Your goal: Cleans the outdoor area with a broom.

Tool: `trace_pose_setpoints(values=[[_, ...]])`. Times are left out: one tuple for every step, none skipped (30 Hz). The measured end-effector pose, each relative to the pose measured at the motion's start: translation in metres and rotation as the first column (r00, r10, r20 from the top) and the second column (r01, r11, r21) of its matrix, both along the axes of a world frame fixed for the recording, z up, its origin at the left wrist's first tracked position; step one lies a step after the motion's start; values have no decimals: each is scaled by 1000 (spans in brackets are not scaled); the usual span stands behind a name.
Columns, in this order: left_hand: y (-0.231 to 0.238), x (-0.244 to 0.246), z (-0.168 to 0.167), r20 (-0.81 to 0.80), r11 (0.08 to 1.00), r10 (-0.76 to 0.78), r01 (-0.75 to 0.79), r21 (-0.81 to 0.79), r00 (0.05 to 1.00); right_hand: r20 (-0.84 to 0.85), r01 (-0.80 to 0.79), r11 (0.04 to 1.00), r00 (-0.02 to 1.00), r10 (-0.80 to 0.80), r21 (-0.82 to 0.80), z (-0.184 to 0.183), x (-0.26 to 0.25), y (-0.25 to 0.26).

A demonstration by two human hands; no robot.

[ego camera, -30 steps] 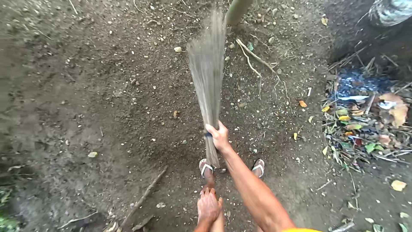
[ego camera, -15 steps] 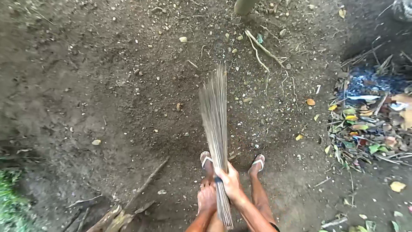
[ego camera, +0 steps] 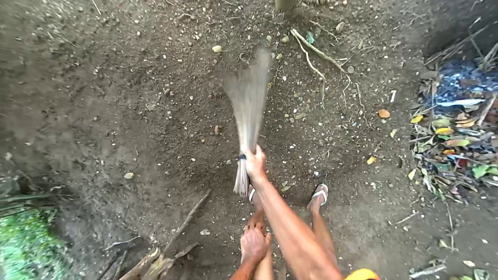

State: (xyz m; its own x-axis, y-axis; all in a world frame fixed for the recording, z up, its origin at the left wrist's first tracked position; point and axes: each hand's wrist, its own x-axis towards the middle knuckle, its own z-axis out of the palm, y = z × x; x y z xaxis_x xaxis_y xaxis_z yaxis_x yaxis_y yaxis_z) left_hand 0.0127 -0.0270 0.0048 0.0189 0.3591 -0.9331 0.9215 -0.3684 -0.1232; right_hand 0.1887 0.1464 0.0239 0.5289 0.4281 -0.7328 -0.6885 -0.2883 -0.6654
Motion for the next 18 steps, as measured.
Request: trace_pose_setpoints(values=[[1,3,0,-4,1000,11,-11,-8,1000,63,110,994,992,-109,-21,8,-6,-26],[1,5,0,-8,1000,17,-17,-8,1000,120,180,983,977,-175,-36,16,-10,-55],[0,6,0,-11,1000,10,-10,0,1000,163,237,970,961,-225,-55,22,-11,-83],[0,9,-1,-20,1000,-9,9,-3,1000,194,293,954,941,-276,-64,24,-6,-107],[0,13,-3,-24,1000,-29,29,-2,999,219,329,943,925,-310,-57,24,6,-124],[-1,15,-5,-27,1000,-31,31,5,999,224,339,940,919,-324,-34,24,24,-134],[-3,15,-7,-33,999,-30,30,15,999,215,327,945,923,-318,-8,24,48,-137],[-6,14,-9,-39,999,-28,28,18,999,195,297,955,935,-296,23,23,77,-134],[-7,14,-10,-47,999,-29,30,17,998,169,254,965,951,-261,63,21,110,-125],[-8,15,-11,-56,999,-33,34,15,998,121,202,975,970,-213,96,17,146,-113],[-11,15,-12,-68,999,-39,40,14,997,53,147,982,987,-154,116,11,183,-100],[-14,16,-14,-77,998,-51,53,18,996,-26,90,987,996,-88,134,1,219,-89],[-18,18,-14,-85,998,-61,63,20,995,-97,50,988,995,-36,148,-9,255,-80],[-22,21,-13,-94,997,-67,70,21,993,-154,57,987,988,-34,149,-18,284,-74],[-23,25,-12,-103,996,-76,80,28,992,-181,110,986,980,-86,127,-20,304,-72],[-22,28,-13,-111,996,-81,86,39,991,-164,172,980,974,-155,97,-14,311,-75],[-24,30,-14,-115,995,-77,83,48,990,-105,236,969,968,-228,68,-4,304,-86],[-26,33,-15,-116,995,-70,77,56,991,-4,289,957,957,-289,37,7,286,-104]])
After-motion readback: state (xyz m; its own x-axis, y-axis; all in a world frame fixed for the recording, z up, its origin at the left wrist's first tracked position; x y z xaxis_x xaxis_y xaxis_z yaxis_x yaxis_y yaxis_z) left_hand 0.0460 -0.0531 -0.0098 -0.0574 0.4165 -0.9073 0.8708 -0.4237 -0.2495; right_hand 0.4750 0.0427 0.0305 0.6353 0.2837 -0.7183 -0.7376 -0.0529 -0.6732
